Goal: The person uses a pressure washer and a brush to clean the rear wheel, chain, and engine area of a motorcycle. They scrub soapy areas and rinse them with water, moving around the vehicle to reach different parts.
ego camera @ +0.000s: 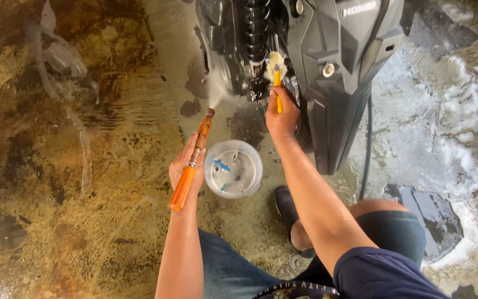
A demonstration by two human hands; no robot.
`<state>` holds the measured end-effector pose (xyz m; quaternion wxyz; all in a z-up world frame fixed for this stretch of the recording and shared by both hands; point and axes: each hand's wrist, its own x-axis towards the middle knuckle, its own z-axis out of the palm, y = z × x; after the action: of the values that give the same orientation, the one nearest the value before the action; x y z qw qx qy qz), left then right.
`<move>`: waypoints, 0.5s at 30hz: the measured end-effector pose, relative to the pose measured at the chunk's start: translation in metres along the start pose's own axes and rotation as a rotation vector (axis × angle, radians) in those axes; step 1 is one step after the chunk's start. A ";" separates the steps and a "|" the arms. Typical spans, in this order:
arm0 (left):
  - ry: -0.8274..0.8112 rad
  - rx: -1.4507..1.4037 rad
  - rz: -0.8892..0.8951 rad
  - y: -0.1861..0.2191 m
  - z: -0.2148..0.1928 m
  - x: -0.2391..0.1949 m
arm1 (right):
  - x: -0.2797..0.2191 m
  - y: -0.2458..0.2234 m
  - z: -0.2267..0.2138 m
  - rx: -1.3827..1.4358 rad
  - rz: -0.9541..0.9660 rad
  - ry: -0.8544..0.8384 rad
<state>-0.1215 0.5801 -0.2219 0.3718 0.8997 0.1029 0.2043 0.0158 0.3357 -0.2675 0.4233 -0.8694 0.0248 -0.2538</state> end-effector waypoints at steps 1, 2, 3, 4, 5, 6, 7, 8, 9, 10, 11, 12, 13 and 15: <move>0.014 0.001 0.029 0.002 0.000 0.002 | 0.002 -0.001 -0.001 -0.043 0.072 -0.054; 0.029 0.002 0.058 0.004 -0.002 0.003 | 0.001 -0.002 -0.003 0.007 -0.007 0.012; 0.044 0.000 0.084 0.007 -0.002 0.003 | 0.002 -0.002 -0.007 0.054 -0.090 0.075; 0.026 -0.010 0.051 0.010 0.001 0.005 | 0.004 -0.002 -0.010 0.100 -0.172 0.137; -0.001 -0.007 0.015 0.009 -0.002 0.002 | -0.003 -0.002 -0.009 0.124 -0.132 0.144; -0.028 -0.005 -0.023 0.009 -0.004 0.000 | -0.010 -0.002 -0.009 0.147 -0.091 0.151; -0.030 -0.012 -0.030 0.011 -0.005 0.000 | -0.010 -0.001 -0.009 0.168 -0.051 0.161; -0.032 -0.019 -0.038 0.012 -0.005 0.001 | -0.010 0.000 -0.009 0.156 -0.011 0.125; -0.034 -0.021 -0.051 0.012 -0.008 -0.002 | -0.014 0.001 -0.009 0.147 0.031 0.084; -0.037 0.005 -0.026 0.012 -0.011 -0.005 | -0.019 0.004 -0.010 0.138 0.073 0.043; -0.027 0.025 0.008 0.012 -0.012 -0.002 | -0.014 0.006 -0.008 0.113 0.025 0.051; -0.018 0.045 0.043 0.012 -0.014 0.001 | -0.010 0.007 -0.006 0.088 -0.023 0.060; -0.004 0.007 0.039 0.014 -0.015 0.003 | -0.005 0.007 -0.006 0.054 -0.069 0.067; 0.013 -0.062 0.028 0.015 -0.018 0.003 | 0.001 0.005 -0.004 0.036 -0.038 0.108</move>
<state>-0.1269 0.5822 -0.1989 0.3959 0.8877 0.0865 0.2186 0.0159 0.3295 -0.2690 0.4320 -0.8470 0.0263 -0.3089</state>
